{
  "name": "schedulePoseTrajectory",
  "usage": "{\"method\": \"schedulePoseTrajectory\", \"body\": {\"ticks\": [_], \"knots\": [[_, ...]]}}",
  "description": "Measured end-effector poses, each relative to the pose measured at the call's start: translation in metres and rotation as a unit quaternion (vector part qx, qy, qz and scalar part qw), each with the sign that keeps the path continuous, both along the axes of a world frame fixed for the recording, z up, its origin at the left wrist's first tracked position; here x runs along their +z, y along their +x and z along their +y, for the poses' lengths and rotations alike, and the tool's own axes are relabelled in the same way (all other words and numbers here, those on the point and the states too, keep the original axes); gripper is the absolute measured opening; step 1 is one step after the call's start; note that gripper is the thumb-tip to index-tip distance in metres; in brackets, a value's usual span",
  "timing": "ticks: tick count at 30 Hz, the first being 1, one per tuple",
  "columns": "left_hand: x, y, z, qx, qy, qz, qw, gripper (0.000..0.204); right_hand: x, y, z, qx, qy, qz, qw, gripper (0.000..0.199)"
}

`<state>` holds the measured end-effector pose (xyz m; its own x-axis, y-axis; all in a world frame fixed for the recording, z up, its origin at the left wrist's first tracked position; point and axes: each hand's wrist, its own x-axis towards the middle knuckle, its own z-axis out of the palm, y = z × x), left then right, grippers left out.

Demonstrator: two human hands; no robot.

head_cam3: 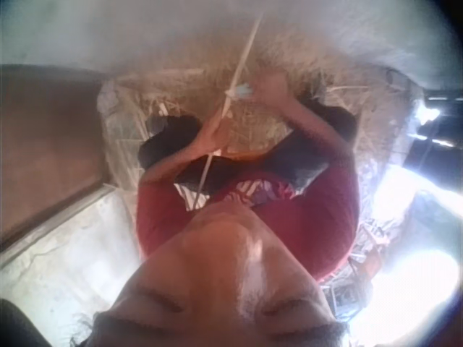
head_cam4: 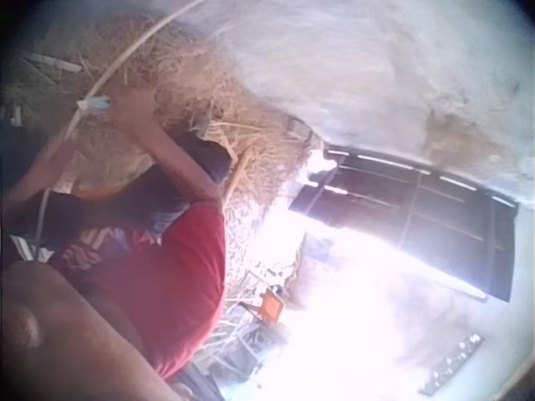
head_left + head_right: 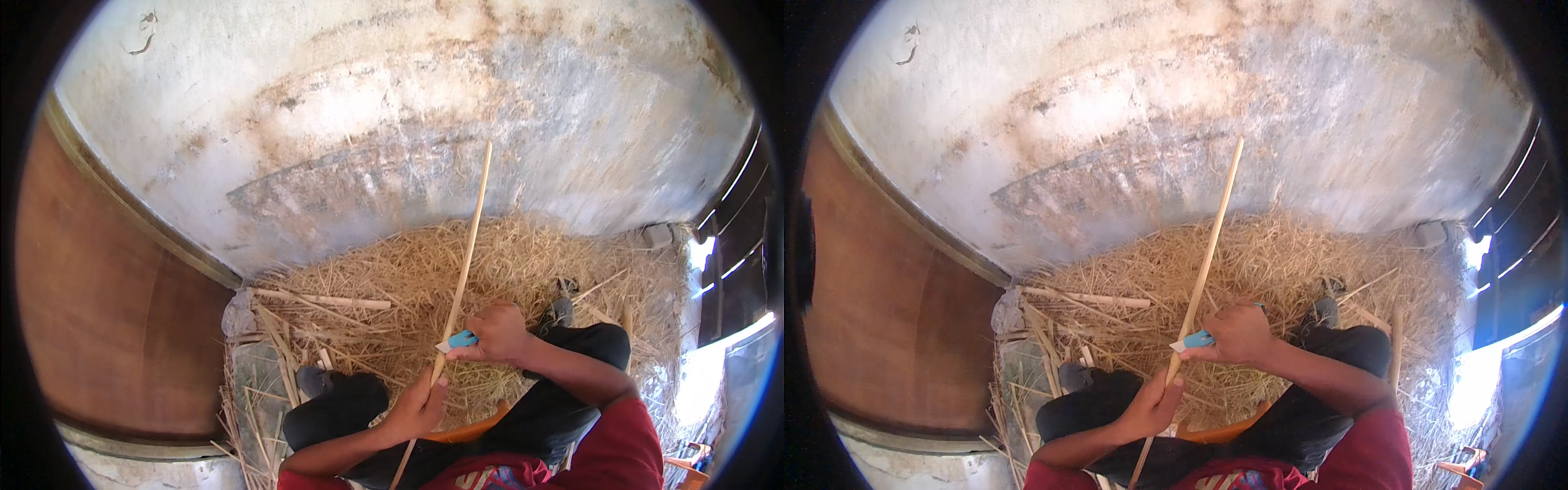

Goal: The person sits on a straw-covered floor and uses a small knife to peel the outer layer off a long bamboo stick. They hold the stick with their left hand and scrape downward with the knife in their right hand, repeating the motion along the length of the stick.

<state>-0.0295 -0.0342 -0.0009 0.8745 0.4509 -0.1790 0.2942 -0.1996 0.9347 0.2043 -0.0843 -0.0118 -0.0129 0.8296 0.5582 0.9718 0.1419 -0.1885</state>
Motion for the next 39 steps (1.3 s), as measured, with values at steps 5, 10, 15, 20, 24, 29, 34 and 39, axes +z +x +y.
{"method": "schedulePoseTrajectory", "body": {"ticks": [5,10,15,20,24,29,34,39], "knots": [[0.010,0.008,0.005,0.006,0.016,0.013,1.000,0.022,-0.010,0.015,0.011,0.001,0.025,-0.018,1.000,0.066],[0.006,0.016,0.007,0.014,0.043,-0.028,0.999,0.021,-0.007,0.033,0.025,-0.016,0.068,-0.032,0.997,0.066],[0.007,0.015,0.000,-0.004,0.009,0.007,1.000,0.022,-0.013,0.066,0.031,-0.111,0.050,-0.033,0.992,0.064],[0.012,-0.001,-0.026,-0.068,-0.032,0.011,0.997,0.021,0.001,0.087,0.021,-0.229,-0.043,0.033,0.972,0.065],[0.000,-0.002,-0.011,-0.009,-0.039,0.036,0.999,0.021,-0.003,0.008,-0.004,-0.035,-0.012,0.014,0.999,0.068],[-0.006,0.003,-0.007,0.036,-0.136,-0.015,0.990,0.024,0.002,0.000,-0.011,0.025,-0.022,0.015,0.999,0.064],[0.002,-0.001,-0.037,0.106,-0.235,-0.044,0.965,0.031,0.001,0.005,-0.005,0.000,-0.019,0.041,0.999,0.063],[0.012,0.000,-0.059,0.167,-0.310,-0.065,0.934,0.037,-0.016,0.029,0.002,-0.102,-0.076,0.035,0.991,0.064]]}}
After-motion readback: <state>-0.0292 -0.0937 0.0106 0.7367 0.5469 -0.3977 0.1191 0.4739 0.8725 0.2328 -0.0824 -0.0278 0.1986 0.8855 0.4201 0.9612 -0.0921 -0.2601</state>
